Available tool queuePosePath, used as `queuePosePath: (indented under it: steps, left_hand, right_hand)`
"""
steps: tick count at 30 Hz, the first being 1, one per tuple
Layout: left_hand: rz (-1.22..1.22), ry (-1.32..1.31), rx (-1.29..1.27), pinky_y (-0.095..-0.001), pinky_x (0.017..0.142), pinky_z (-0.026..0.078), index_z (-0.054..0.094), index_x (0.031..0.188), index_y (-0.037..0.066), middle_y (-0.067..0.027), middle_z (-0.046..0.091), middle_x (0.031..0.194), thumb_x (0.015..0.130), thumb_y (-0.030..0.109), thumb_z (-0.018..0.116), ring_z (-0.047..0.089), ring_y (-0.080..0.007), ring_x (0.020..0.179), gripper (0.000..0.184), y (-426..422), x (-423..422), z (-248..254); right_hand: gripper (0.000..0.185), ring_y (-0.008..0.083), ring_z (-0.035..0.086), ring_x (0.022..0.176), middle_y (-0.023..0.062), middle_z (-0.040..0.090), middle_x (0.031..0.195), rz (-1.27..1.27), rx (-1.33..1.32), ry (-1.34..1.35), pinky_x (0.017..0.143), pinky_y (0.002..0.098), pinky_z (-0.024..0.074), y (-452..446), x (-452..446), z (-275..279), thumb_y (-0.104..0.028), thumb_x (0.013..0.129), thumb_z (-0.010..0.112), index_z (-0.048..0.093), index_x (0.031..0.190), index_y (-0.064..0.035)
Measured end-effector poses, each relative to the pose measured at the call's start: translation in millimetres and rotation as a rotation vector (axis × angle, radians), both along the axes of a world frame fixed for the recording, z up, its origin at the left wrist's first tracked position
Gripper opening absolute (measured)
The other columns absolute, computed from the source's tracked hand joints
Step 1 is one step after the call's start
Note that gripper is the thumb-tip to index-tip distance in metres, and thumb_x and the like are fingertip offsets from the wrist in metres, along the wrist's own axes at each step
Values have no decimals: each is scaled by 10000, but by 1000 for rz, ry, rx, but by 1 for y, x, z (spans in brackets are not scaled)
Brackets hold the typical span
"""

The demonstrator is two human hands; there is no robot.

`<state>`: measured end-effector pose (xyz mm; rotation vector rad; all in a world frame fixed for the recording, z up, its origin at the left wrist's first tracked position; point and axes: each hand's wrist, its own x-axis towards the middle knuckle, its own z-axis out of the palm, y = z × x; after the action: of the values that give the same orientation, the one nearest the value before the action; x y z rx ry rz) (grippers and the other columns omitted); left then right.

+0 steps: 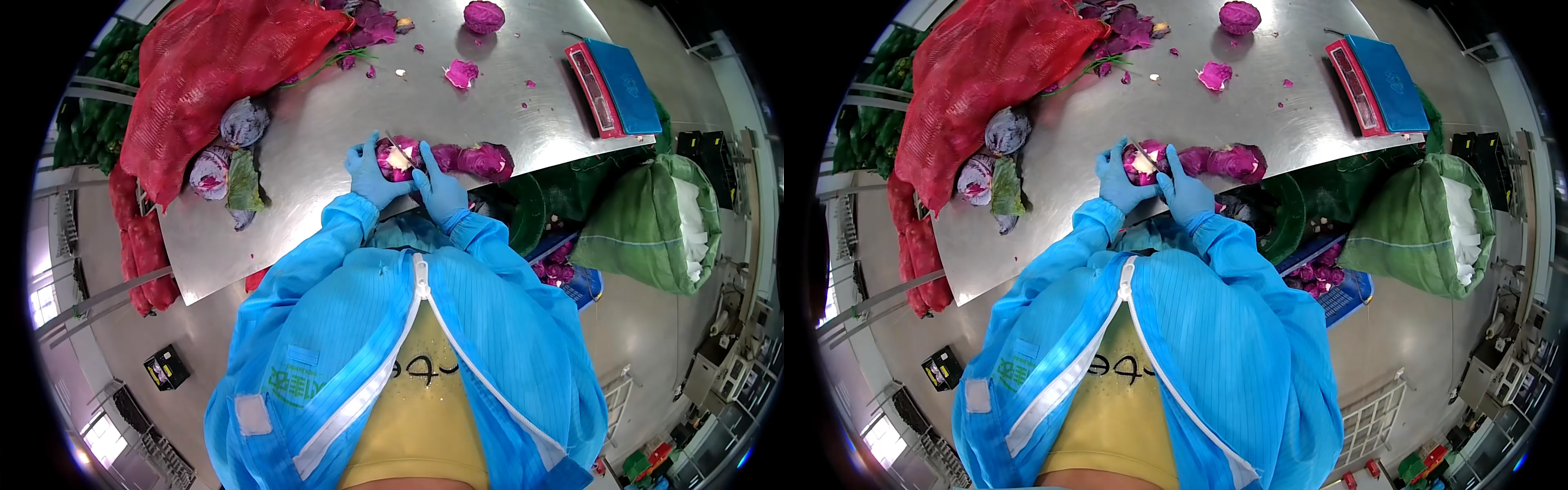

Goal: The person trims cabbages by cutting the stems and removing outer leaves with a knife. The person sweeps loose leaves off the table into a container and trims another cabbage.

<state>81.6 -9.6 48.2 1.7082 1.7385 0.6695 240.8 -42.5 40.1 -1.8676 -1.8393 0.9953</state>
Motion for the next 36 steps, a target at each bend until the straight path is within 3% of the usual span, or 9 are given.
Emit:
queuePosePath:
  steps: [5, 12, 14, 21, 24, 26, 30, 33, 36]
  left_hand:
    - [-106, 146, -76, -456, 986, 337, 275, 1381, 81, -212, 296, 1226, 419, 389, 860, 311, -375, 1126, 1168, 0, 0, 10]
    - [-50, 38, 91, -433, 1006, 353, 303, 1341, 69, -200, 335, 1251, 421, 358, 869, 364, -367, 1162, 1118, -8, 3, -12]
    - [-76, -109, 55, -401, 1013, 361, 288, 1331, 12, -209, 366, 1268, 456, 374, 862, 396, -352, 1184, 1107, -7, 4, -13]
    - [-45, 29, 90, -392, 1024, 353, 275, 1334, -14, -218, 378, 1281, 505, 396, 842, 406, -353, 1187, 1085, -13, 14, -9]
    - [-35, 77, 86, -406, 1027, 346, 280, 1347, 14, -213, 360, 1299, 512, 393, 838, 384, -368, 1198, 1074, -14, 18, -4]
    - [-54, 63, 65, -479, 1011, 330, 283, 1365, 55, -216, 316, 1334, 499, 382, 848, 324, -406, 1201, 1085, -14, 22, 0]
    - [-57, 124, 90, -472, 1013, 336, 307, 1362, 95, -203, 333, 1319, 506, 374, 840, 330, -399, 1205, 1046, -12, 29, -1]
    - [-61, 135, 115, -476, 1006, 340, 315, 1358, 94, -204, 336, 1314, 507, 367, 837, 332, -401, 1196, 1035, -9, 32, 1]
    - [-65, 145, 112, -470, 1011, 337, 330, 1351, 98, -203, 335, 1316, 494, 353, 844, 332, -397, 1199, 1031, -14, 31, 2]
  right_hand:
    - [611, 411, 614, 715, 245, 631, 821, -29, 11, 11, 631, 511, 468, 0, 0, -5, -497, 938, 327, 119, 1458, -253]
    - [580, 410, 615, 712, 245, 631, 823, -43, -34, -38, 630, 501, 476, 1, -4, 10, -463, 944, 333, 136, 1454, -269]
    - [562, 407, 617, 715, 236, 635, 827, -48, -42, -106, 639, 494, 484, 2, -5, 13, -450, 944, 336, 153, 1450, -286]
    - [534, 398, 623, 756, 224, 642, 858, -92, -38, -132, 676, 493, 492, 3, -5, 12, -471, 940, 322, 191, 1437, -324]
    - [521, 397, 624, 771, 227, 642, 882, -119, -44, -143, 696, 490, 495, 4, -4, 12, -484, 938, 315, 217, 1428, -337]
    - [515, 395, 622, 818, 227, 637, 936, -141, -42, -115, 736, 488, 493, 7, -3, 12, -502, 935, 313, 253, 1418, -336]
    - [510, 392, 612, 882, 218, 628, 1000, -178, -49, -67, 784, 482, 483, 9, 3, 12, -516, 933, 308, 289, 1408, -331]
    - [488, 396, 589, 957, 210, 613, 1059, -245, -90, -39, 834, 468, 467, 9, 4, 18, -512, 934, 322, 347, 1383, -323]
    - [485, 376, 567, 1028, 212, 598, 1104, -321, 38, 253, 880, 411, 448, 11, 11, -1, -485, 933, 378, 477, 1297, -180]
